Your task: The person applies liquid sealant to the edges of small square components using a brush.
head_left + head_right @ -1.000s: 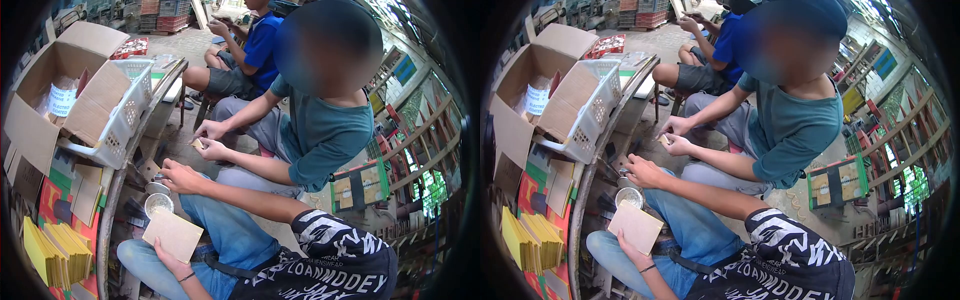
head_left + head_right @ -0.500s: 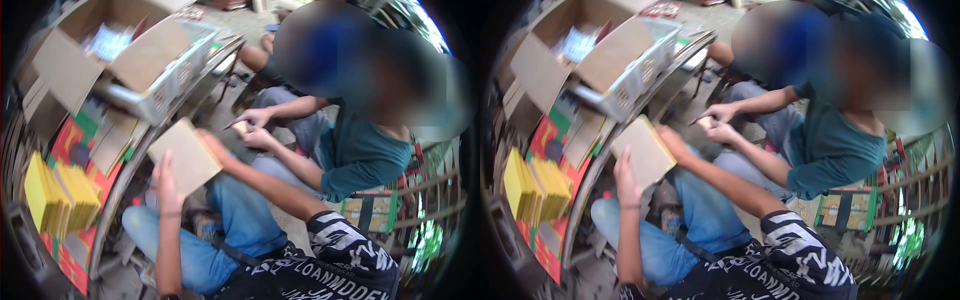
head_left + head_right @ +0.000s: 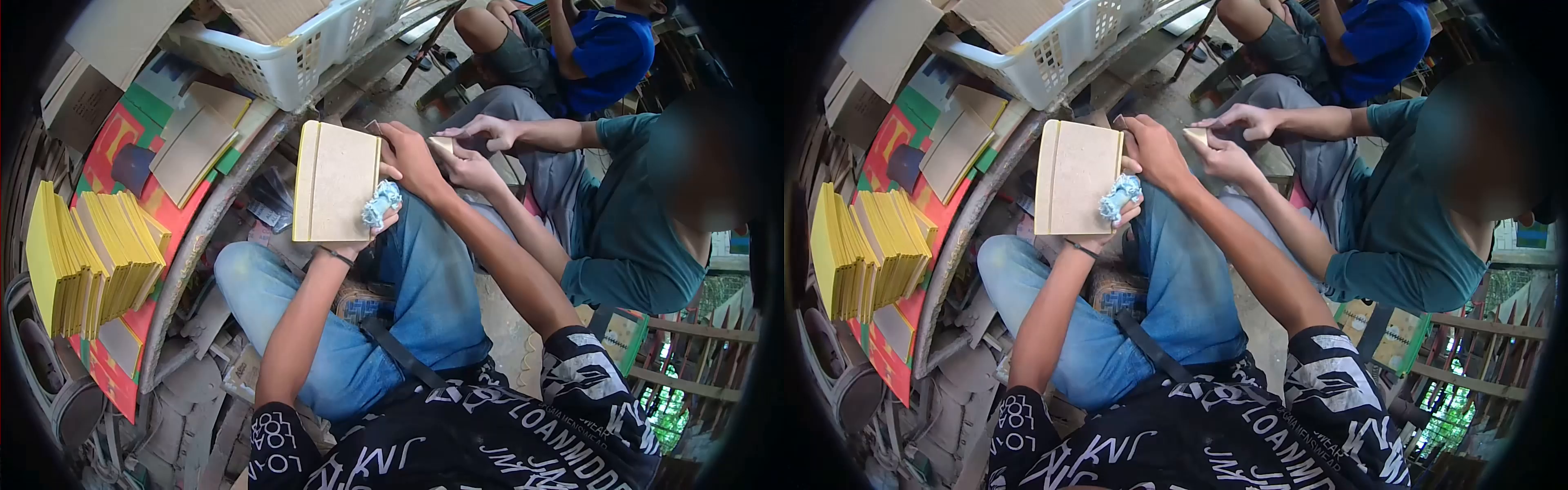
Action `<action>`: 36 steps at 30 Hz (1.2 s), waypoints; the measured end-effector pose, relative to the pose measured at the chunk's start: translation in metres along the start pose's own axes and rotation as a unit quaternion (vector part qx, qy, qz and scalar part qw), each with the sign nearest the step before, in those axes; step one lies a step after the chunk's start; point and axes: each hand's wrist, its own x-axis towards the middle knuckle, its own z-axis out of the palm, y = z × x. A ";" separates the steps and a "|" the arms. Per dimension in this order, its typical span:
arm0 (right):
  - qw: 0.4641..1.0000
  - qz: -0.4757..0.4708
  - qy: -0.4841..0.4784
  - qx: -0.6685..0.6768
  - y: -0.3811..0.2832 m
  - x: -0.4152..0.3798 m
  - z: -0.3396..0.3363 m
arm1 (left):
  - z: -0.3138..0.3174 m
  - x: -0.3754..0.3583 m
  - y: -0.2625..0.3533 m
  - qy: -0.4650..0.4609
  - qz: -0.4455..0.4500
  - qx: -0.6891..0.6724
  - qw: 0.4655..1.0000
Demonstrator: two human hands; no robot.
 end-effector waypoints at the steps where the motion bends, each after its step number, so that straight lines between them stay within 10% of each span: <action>1: 1.000 0.002 -0.001 0.002 0.002 0.000 0.001 | 0.000 0.000 0.000 -0.001 0.000 0.007 1.000; 36: 0.999 0.028 0.011 -0.020 0.005 -0.006 -0.013 | -0.011 0.006 -0.003 -0.032 -0.014 0.007 0.999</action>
